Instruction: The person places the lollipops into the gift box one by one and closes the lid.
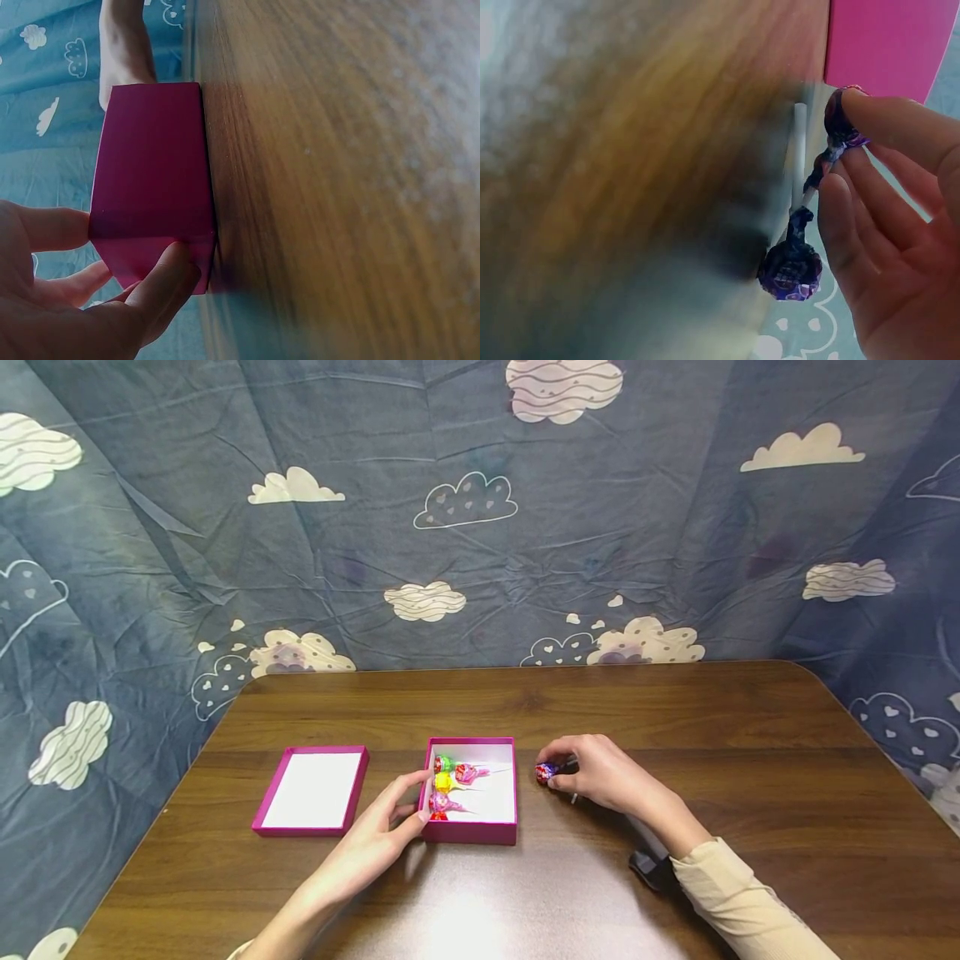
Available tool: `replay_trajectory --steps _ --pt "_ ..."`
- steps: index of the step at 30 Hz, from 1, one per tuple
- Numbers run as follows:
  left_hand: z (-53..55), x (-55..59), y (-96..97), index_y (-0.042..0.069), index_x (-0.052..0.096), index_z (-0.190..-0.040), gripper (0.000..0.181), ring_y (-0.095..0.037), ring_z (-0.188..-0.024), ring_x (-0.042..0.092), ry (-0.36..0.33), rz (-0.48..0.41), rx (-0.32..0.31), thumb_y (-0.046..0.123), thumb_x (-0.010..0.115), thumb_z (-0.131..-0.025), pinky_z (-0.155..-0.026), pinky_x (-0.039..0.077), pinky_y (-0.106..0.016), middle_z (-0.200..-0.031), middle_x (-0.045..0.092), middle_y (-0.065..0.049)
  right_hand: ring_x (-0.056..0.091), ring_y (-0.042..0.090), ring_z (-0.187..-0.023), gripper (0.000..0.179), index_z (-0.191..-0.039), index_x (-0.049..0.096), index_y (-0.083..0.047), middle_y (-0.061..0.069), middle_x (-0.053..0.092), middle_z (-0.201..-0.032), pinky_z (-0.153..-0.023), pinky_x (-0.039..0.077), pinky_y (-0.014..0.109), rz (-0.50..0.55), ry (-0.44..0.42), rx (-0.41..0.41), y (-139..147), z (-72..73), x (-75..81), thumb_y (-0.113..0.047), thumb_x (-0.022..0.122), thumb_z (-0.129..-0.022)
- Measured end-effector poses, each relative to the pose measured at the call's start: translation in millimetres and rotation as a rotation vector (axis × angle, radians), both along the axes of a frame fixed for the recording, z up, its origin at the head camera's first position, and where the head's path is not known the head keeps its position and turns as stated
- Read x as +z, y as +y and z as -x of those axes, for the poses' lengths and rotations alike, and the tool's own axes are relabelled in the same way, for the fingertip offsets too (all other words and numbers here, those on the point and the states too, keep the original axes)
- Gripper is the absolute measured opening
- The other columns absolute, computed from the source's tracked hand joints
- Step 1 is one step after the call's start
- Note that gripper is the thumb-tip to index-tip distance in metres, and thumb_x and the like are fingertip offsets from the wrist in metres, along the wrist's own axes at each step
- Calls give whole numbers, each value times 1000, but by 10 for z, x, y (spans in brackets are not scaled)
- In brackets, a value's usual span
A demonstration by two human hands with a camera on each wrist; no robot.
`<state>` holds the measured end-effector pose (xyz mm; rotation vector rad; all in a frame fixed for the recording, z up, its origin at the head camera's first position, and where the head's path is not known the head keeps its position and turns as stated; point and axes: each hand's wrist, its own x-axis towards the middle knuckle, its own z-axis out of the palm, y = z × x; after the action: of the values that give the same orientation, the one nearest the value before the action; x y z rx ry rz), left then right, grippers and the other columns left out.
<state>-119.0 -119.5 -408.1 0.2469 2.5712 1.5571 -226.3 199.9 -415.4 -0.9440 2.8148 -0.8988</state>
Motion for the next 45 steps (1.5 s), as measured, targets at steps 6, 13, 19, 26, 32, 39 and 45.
replay_trajectory --steps 6,13,19,26,32,39,45 --pt "0 4 2 22 46 -146 49 -35 -121 52 3 -1 2 22 57 -98 -94 44 -57 -147 44 -3 65 10 -81 25 -102 72 -21 -12 68 -91 -74 51 34 65 -10 -15 14 -40 31 -11 79 -81" --pt "0 -4 0 21 46 -145 49 -35 -121 52 5 -11 -2 21 58 -98 -95 43 -57 -146 45 -2 66 10 -77 22 -103 71 -21 -11 69 -90 -68 52 28 153 -21 -21 -2 -107 96 -14 78 -83" --pt "1 -15 -1 20 46 -145 49 -36 -121 52 12 -12 -9 20 58 -97 -95 42 -57 -146 44 -4 64 8 -81 20 -102 72 -22 -14 69 -91 -72 54 35 163 51 -25 -13 -162 126 -18 79 -84" --pt "3 -15 -1 21 46 -145 50 -35 -122 52 5 -9 -4 21 58 -97 -98 41 -57 -147 43 -3 64 7 -81 22 -103 71 -22 -15 68 -89 -72 54 35 169 73 -41 -4 -210 172 -19 80 -84" --pt "10 -22 0 22 46 -146 50 -35 -122 51 -2 -13 -4 21 58 -97 -98 41 -57 -147 43 -2 63 7 -80 23 -103 70 -25 -16 67 -88 -71 54 36 189 81 -42 -23 -238 221 -18 80 -83" --pt "11 -21 2 22 46 -145 49 -34 -122 52 0 -13 0 20 58 -97 -98 41 -56 -147 43 -2 63 8 -78 22 -103 70 -24 -15 66 -87 -68 54 38 228 90 -31 -85 -261 265 -19 80 -84" --pt "6 -23 3 22 46 -145 50 -34 -122 52 2 -9 2 20 58 -97 -97 42 -56 -147 43 -2 62 8 -78 23 -103 70 -23 -14 66 -88 -67 53 35 268 108 -19 -145 -282 277 -17 80 -84"
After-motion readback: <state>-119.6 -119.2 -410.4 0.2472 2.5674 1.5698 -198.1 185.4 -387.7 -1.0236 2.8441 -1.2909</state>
